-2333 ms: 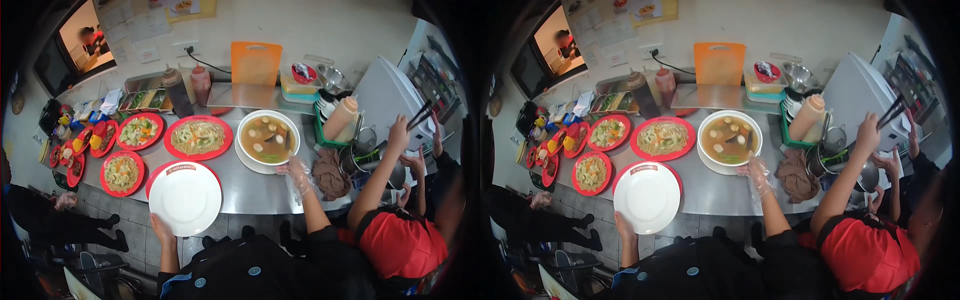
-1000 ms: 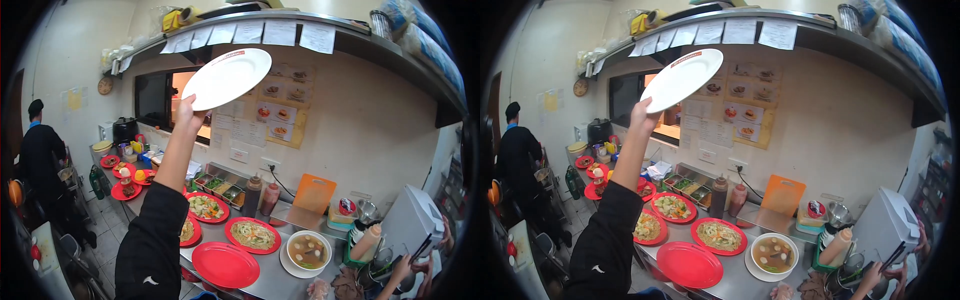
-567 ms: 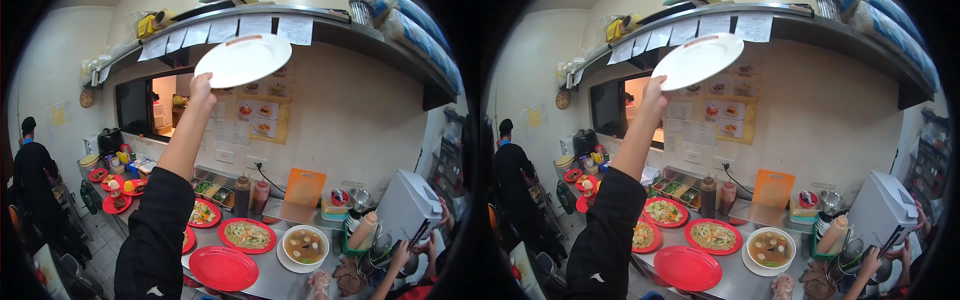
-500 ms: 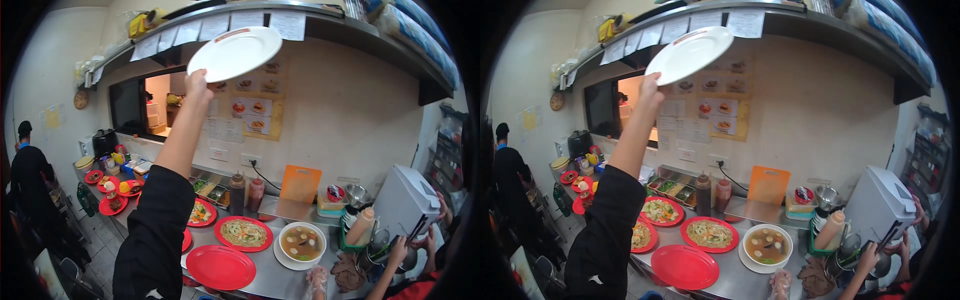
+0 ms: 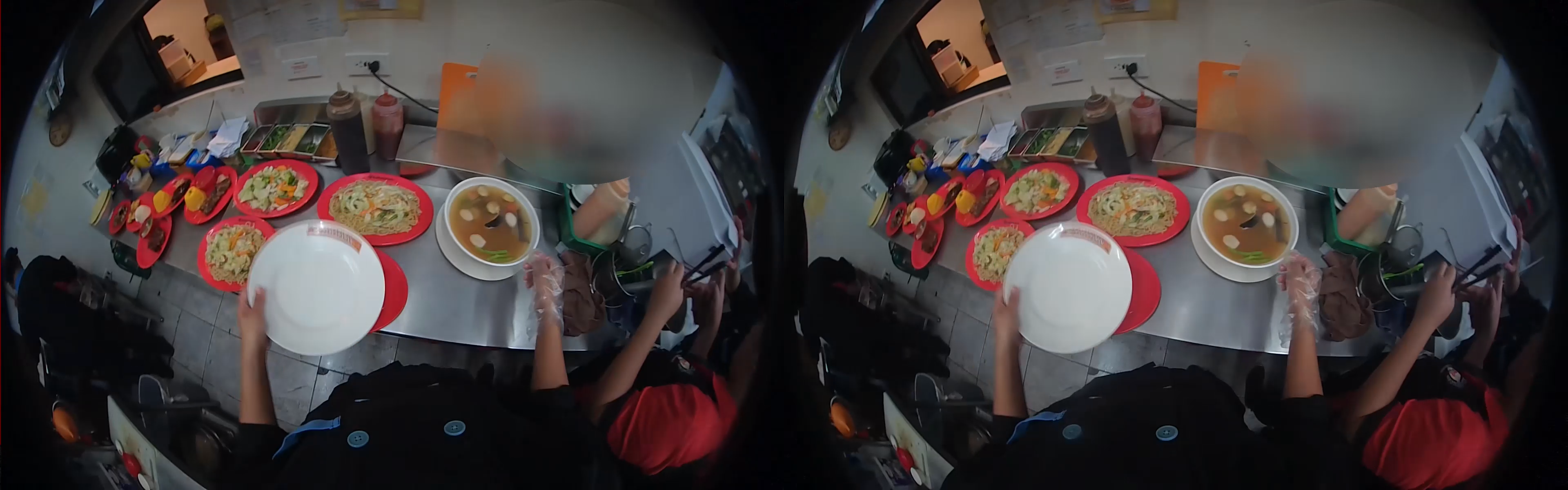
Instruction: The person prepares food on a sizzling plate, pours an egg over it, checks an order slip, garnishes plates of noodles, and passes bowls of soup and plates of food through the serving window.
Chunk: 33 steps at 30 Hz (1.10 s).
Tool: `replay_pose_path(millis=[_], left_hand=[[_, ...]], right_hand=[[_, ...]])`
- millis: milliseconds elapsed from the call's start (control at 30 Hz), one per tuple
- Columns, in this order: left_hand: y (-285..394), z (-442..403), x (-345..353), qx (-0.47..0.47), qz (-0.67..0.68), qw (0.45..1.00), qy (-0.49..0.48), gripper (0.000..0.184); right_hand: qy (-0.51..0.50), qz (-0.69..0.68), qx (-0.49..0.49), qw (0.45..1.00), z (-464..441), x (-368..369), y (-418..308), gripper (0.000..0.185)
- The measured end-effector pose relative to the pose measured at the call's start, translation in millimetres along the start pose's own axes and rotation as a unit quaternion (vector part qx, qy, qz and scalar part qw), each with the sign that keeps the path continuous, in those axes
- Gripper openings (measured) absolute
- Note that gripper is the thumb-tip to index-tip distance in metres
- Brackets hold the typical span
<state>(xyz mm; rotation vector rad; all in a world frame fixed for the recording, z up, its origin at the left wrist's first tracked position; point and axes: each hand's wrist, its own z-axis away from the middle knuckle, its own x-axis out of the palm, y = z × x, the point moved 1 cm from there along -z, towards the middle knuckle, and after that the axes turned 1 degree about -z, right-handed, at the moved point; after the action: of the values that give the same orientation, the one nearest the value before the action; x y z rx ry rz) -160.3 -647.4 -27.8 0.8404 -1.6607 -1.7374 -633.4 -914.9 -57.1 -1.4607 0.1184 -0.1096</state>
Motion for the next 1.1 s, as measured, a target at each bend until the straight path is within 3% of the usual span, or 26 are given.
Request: replay_pose_path(millis=[67,167,233,267,333,400,467,500,567,633,667,733,800,900,1100], left_hand=[[-43.7,13.9,-4.1,-0.047,-0.016,0.998,0.024,0.034],[-80.0,22.6,7.1,-0.021,0.002,0.999,0.048,0.029],[-82.0,13.3,22.2,0.08,-0.151,0.981,0.086,0.031],[-80.2,10.3,27.1,0.076,-0.153,0.981,0.088,0.031],[-74.5,6.3,33.4,0.052,-0.29,0.948,0.123,0.035],[-74.3,6.2,36.2,0.042,-0.285,0.95,0.122,0.042],[-64.3,6.6,45.7,0.146,-0.459,0.854,0.197,0.039],[-45.2,4.0,60.9,0.151,-0.453,0.858,0.186,0.039],[2.4,0.6,103.4,0.33,-0.372,0.857,0.131,0.038],[22.3,-5.8,168.6,0.21,-0.178,0.953,-0.124,0.029],[11.6,-17.5,204.1,0.214,-0.171,0.938,-0.214,0.025],[6.6,-26.2,272.3,0.2,-0.173,0.919,-0.291,0.022],[-7.4,-39.4,322.7,0.052,-0.083,0.934,-0.343,0.021],[-5.6,-49.3,353.8,0.003,-0.092,0.919,-0.384,0.018],[-3.8,-44.7,357.6,0.071,-0.188,0.917,-0.344,0.018]], right_hand=[[0.009,0.01,0.011,1.0,1.1,2.9,2.5,0.03],[0.048,-0.005,0.007,0.999,-10.5,2.8,12.8,0.023],[0.045,-0.006,-0.004,0.999,-14.5,-0.6,17.9,0.023],[0.045,-0.017,-0.021,0.999,-17.2,-0.1,19.3,0.023],[0.046,-0.019,-0.019,0.999,-20.6,-0.9,24.9,0.022],[0.051,-0.017,-0.019,0.998,-22.8,-3.6,25.2,0.021],[0.038,-0.003,-0.024,0.999,-24.6,-5.3,23.7,0.021],[0.027,-0.019,-0.042,0.999,-22.0,-3.7,16.1,0.02],[0.019,0.003,-0.036,0.999,-21.4,0.7,-2.2,0.02],[-0.001,0.024,-0.028,0.999,-37.7,-4.8,-9.4,0.021],[-0.031,0.076,-0.035,0.996,-49.4,-7.5,-8.0,0.026],[-0.057,0.125,-0.042,0.99,-68.9,-11.4,-7.8,0.03],[-0.098,0.169,-0.031,0.98,-84.6,-10.8,-15.2,0.027],[-0.136,0.169,-0.046,0.975,-92.2,-9.8,-24.9,0.021],[-0.109,0.177,-0.054,0.977,-90.0,-1.7,-29.1,0.017]])
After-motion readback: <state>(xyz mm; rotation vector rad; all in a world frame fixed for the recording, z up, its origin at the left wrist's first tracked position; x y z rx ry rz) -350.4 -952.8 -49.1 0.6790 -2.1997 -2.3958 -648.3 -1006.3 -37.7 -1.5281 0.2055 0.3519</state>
